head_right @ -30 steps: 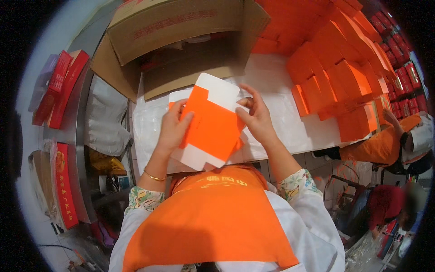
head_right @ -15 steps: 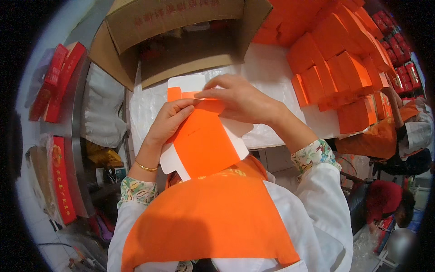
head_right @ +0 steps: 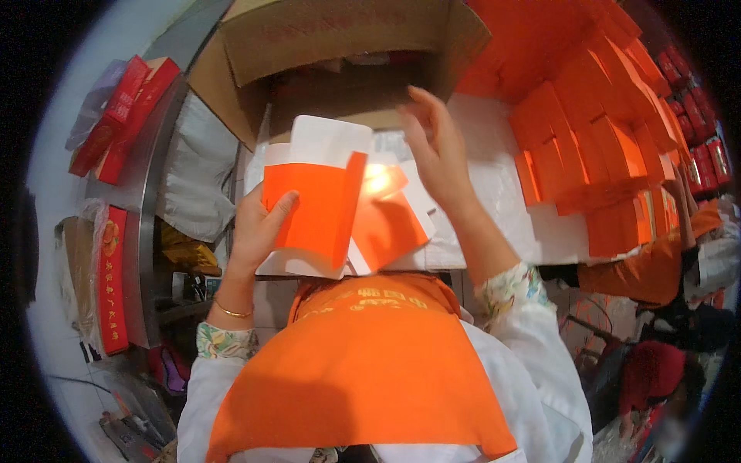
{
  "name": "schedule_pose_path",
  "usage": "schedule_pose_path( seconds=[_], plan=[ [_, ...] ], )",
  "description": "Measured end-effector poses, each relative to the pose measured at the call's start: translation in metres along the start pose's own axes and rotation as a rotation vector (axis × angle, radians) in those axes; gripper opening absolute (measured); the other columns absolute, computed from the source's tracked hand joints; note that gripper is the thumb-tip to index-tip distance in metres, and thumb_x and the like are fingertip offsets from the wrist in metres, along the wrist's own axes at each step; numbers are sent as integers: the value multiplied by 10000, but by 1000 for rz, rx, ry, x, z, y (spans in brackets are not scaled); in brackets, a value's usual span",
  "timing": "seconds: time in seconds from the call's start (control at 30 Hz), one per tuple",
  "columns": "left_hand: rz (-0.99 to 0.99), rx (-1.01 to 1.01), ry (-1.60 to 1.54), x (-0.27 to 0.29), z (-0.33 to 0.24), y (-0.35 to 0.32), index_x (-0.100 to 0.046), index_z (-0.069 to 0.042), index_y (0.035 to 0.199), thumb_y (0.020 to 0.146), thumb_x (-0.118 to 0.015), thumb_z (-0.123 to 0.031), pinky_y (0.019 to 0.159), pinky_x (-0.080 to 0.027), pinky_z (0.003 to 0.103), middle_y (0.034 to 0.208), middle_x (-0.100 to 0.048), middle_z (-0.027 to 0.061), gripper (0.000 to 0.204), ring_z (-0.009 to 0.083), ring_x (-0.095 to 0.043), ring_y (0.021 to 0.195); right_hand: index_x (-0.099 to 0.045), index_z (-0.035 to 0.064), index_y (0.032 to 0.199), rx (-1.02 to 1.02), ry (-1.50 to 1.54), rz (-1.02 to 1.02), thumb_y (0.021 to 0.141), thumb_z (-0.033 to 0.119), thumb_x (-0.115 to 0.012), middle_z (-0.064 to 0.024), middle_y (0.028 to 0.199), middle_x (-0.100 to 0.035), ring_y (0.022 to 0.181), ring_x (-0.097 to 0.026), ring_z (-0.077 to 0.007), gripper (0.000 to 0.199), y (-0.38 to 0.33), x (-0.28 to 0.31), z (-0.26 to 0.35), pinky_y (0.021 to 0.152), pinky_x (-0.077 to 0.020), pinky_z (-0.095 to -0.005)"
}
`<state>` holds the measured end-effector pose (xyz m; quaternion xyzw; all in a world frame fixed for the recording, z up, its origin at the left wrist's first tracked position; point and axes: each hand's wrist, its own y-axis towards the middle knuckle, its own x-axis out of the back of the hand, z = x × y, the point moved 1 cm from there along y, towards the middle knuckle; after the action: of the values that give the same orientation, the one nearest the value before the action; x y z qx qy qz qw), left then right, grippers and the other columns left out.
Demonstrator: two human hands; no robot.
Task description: The person folds flat orange cardboard pieces into small boxes, inserts a packaged snack into each box, and closes the flaps. The finished boxes are stacked on the table.
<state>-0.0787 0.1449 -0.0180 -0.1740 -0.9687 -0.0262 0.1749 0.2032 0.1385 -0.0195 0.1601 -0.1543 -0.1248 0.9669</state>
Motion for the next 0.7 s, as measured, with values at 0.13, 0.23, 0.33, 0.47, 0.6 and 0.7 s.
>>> schedule_pose_path(
  seconds=[0.13, 0.23, 0.33, 0.47, 0.6, 0.7],
  plan=[
    [-250, -34, -149, -31, 33, 5, -517, 46, 1252, 932, -610, -131, 832, -527, 348, 1118, -666, 196, 378, 252, -671, 989, -174, 80, 1549, -191, 96, 152, 1002, 252, -504, -221, 1447, -405, 1281, -472, -323, 662, -50, -37, -3, 1019, -419, -396],
    [-282, -62, -10, -73, 20, -11, -374, 15, 1389, 962, -551, -91, 916, -495, 359, 1254, -587, 188, 474, 247, -611, 1101, -190, 94, 1549, 129, -281, 53, 991, 245, -508, -214, 1453, -401, 1297, -452, -334, 660, -66, -56, -4, 1062, -380, -394],
    [-178, -126, -151, -77, -7, -25, -251, -31, 1479, 977, -504, -68, 996, -456, 370, 1373, -493, 176, 563, 257, -549, 1203, -232, 84, 1536, 24, -159, 64, 972, 193, -516, -203, 1459, -403, 1322, -429, -333, 640, -68, -40, 6, 1094, -348, -387],
    [-124, -250, -309, -77, -11, -28, -174, -66, 1517, 965, -530, -132, 1029, -431, 390, 1461, -410, 200, 660, 293, -527, 1243, -304, 54, 1499, 14, -16, 92, 953, 133, -517, -186, 1454, -416, 1330, -428, -302, 591, -74, -21, 16, 1103, -338, -375],
    [-52, -248, -358, -77, -17, -33, -273, -56, 1461, 980, -538, -189, 1016, -420, 352, 1426, -413, 156, 566, 251, -521, 1215, -381, 34, 1434, -12, 113, 77, 951, 141, -529, -177, 1390, -472, 1285, -467, -274, 516, -82, -14, 25, 1076, -360, -364],
    [-82, -244, -291, -77, -11, -37, -373, -45, 1363, 987, -540, -227, 976, -427, 339, 1311, -496, 132, 450, 227, -543, 1143, -440, 30, 1353, -25, 156, 84, 958, 170, -535, -152, 1258, -545, 1153, -536, -248, 429, -88, -10, 31, 994, -412, -343]
  ],
)
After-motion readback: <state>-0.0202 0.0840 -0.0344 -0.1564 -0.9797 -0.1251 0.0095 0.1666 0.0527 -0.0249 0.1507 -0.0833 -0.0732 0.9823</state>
